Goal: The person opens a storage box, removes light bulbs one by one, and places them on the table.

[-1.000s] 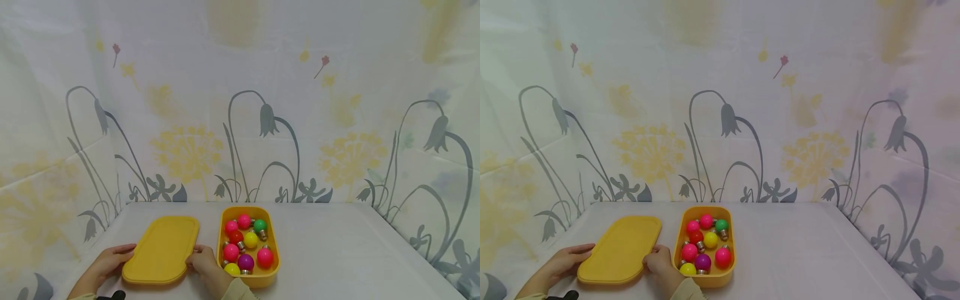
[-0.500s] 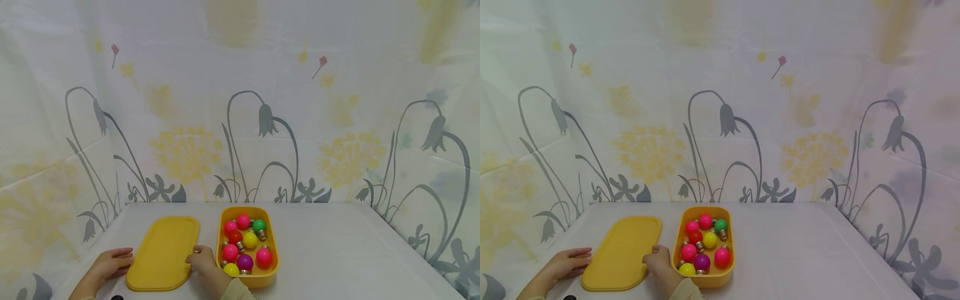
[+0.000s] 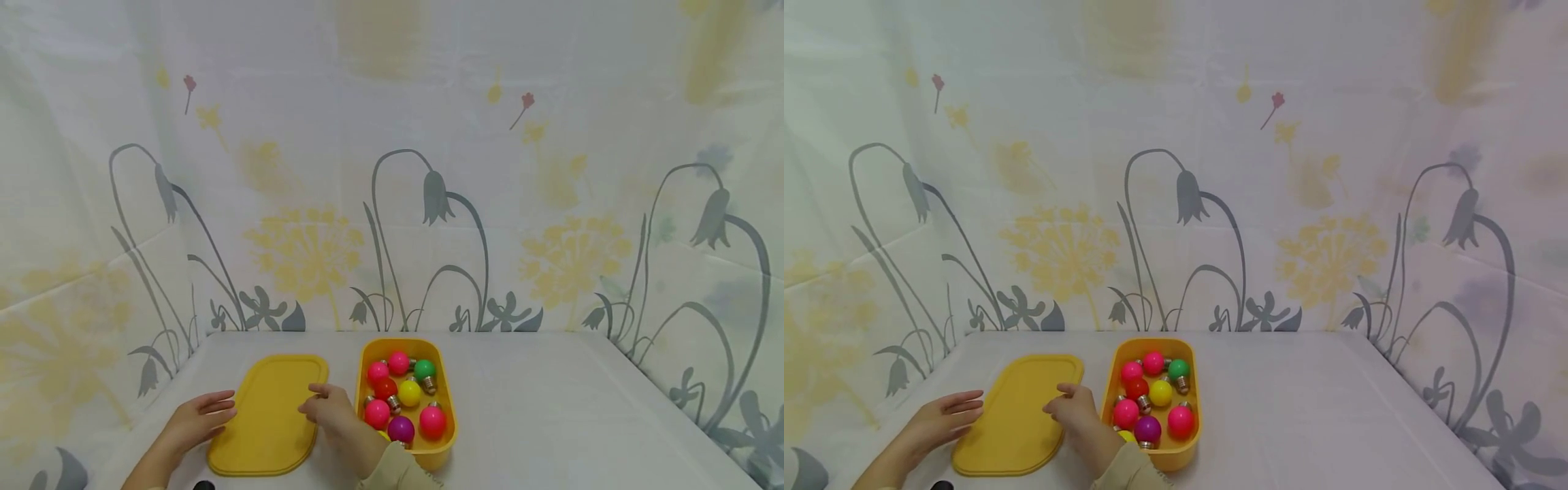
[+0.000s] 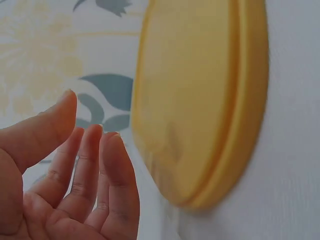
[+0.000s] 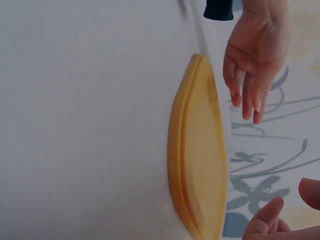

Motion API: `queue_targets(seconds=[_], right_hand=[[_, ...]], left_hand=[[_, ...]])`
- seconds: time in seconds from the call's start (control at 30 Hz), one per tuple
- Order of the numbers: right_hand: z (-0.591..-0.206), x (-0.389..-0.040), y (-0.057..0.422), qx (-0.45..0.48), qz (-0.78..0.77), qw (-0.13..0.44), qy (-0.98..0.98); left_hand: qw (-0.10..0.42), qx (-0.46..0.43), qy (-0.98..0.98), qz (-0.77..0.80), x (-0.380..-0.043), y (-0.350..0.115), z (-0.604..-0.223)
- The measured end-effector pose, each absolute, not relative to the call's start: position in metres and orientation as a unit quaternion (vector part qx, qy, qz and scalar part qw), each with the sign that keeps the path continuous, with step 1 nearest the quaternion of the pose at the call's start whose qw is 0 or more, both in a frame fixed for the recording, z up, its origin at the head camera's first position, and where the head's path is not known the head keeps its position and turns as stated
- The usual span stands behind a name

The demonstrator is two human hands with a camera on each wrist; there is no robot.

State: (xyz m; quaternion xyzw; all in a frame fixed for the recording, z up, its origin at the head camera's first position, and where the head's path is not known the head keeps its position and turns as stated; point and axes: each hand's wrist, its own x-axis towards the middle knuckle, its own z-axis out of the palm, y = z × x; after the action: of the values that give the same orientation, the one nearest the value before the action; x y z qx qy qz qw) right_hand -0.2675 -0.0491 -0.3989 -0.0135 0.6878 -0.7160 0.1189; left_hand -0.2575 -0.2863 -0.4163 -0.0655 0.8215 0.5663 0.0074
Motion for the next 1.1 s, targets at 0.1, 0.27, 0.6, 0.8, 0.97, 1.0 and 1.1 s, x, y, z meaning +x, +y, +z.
queue_targets(seconds=[0.1,0.27,0.6,0.8,0.97,1.0,1.1], right_hand=[[-0.390,-0.269,-0.044,-0.016,-0.710,0.130,0.692],[-0.381,-0.269,-0.034,-0.028,-0.718,0.128,0.684],[-0.368,-0.271,-0.012,-0.037,-0.695,0.110,0.709],[-0.359,-0.271,0.002,-0.048,-0.689,0.098,0.716],[-0.357,-0.275,0.013,-0.073,-0.703,0.083,0.703],[-0.358,-0.276,0.016,-0.076,-0.704,0.078,0.702],[-0.358,-0.279,0.022,-0.078,-0.703,0.066,0.703]], left_hand=[[0.006,-0.059,0.800,0.596,-0.256,-0.275,-0.413],[0.007,-0.044,0.781,0.623,-0.253,-0.252,-0.407],[0.017,0.014,0.761,0.648,-0.256,-0.209,-0.402],[0.022,0.012,0.752,0.659,-0.256,-0.186,-0.396],[0.019,0.031,0.751,0.659,-0.261,-0.175,-0.395],[0.022,0.038,0.750,0.660,-0.261,-0.173,-0.396],[0.035,0.050,0.745,0.664,-0.261,-0.164,-0.397]])
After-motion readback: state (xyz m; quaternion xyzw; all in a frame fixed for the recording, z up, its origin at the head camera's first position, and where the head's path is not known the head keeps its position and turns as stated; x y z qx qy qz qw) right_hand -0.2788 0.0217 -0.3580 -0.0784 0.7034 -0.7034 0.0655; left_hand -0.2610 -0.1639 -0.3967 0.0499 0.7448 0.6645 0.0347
